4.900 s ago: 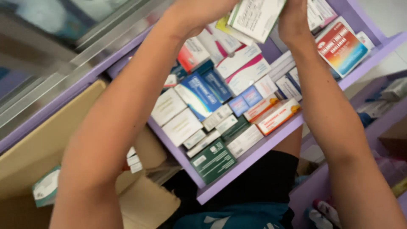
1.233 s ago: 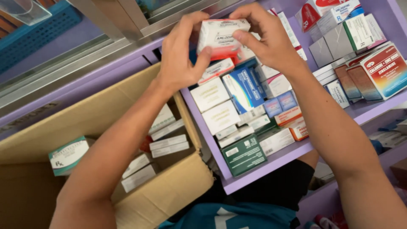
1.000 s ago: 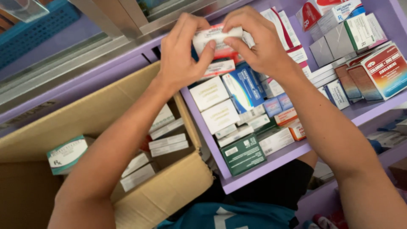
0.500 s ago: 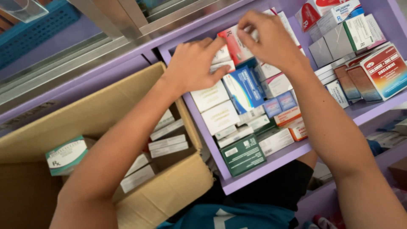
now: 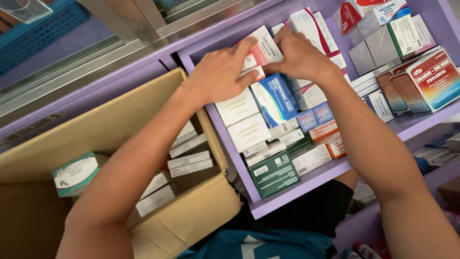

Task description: The person transfers various medicine boxes from a cardboard box into a purple drawer. They pick up boxes, inspect them, and place them into the drawer, occasionally opening a box to check the contents before arranging it.

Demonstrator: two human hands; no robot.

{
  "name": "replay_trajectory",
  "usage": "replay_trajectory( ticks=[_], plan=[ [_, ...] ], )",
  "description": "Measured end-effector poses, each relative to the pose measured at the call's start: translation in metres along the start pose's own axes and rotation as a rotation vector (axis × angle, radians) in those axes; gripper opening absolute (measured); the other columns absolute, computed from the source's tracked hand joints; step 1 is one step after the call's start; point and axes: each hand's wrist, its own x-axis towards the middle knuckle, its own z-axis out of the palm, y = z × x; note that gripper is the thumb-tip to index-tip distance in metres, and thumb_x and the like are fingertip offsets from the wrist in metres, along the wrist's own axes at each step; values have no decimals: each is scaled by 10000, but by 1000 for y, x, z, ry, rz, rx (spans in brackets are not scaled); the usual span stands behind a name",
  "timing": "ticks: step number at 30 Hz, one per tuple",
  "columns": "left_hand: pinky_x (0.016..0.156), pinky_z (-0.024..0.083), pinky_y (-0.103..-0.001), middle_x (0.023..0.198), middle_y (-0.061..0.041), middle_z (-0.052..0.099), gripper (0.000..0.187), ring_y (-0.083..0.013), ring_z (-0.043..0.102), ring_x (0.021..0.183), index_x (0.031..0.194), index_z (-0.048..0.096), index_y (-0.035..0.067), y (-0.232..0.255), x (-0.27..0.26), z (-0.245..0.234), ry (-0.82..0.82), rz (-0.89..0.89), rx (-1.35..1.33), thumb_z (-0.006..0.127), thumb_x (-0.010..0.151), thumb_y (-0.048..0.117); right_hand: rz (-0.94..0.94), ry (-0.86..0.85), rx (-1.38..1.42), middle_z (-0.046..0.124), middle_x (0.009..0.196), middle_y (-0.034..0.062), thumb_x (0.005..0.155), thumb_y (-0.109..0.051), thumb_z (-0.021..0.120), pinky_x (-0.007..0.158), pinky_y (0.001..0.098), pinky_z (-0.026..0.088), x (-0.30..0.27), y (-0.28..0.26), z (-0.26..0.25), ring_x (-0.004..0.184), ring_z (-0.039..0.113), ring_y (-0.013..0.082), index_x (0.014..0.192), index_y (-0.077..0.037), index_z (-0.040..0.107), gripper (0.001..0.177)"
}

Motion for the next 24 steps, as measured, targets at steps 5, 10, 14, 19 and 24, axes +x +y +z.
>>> replay_trajectory(
  ticks=[5, 10, 14, 19, 24],
  plan=[
    [881, 516, -555, 1049, -275, 704, 495, -452, 657, 1029, 1318, 579, 3, -3, 1, -1, -110, -20, -13, 615, 1013, 392, -15, 48, 163, 629, 1214, 305, 724, -323, 912, 999, 433, 485, 3, 10, 8, 1169, 602, 413, 1337, 83, 480, 852],
    [1049, 443, -475, 1243, -191, 623, 467, -388, 522, 1216, 1296, 633, -17, 1, 2, -6, 47, 230, -23, 701, 930, 264, -60, 104, 251, 564, 1205, 247, 739, -233, 890, 938, 429, 490, 4, 6, -8, 1100, 593, 373, 1310, -6, 506, 725],
    [1091, 365, -470, 1375, -200, 507, 506, -362, 418, 1285, 1282, 608, 35, 7, -1, -10, 187, 293, 107, 777, 889, 305, -191, 142, 293, 548, 1179, 210, 804, -126, 828, 958, 431, 484, -6, -15, -9, 1119, 587, 352, 1296, -53, 531, 580],
    [965, 490, -503, 1335, -237, 518, 668, -439, 578, 1172, 1373, 468, -5, 2, 1, 1, 189, 78, -105, 760, 856, 302, -400, 152, 359, 612, 1221, 174, 879, 22, 667, 965, 401, 507, -3, -31, -2, 1181, 628, 319, 1302, -50, 539, 447],
    [832, 500, -544, 1123, -214, 593, 676, -429, 630, 1011, 1379, 504, 3, 9, 3, -1, 176, 9, 166, 723, 879, 402, -401, 208, 483, 659, 1218, 166, 927, -16, 655, 952, 362, 541, 3, -21, 4, 1152, 677, 264, 1330, -7, 515, 426]
  ],
)
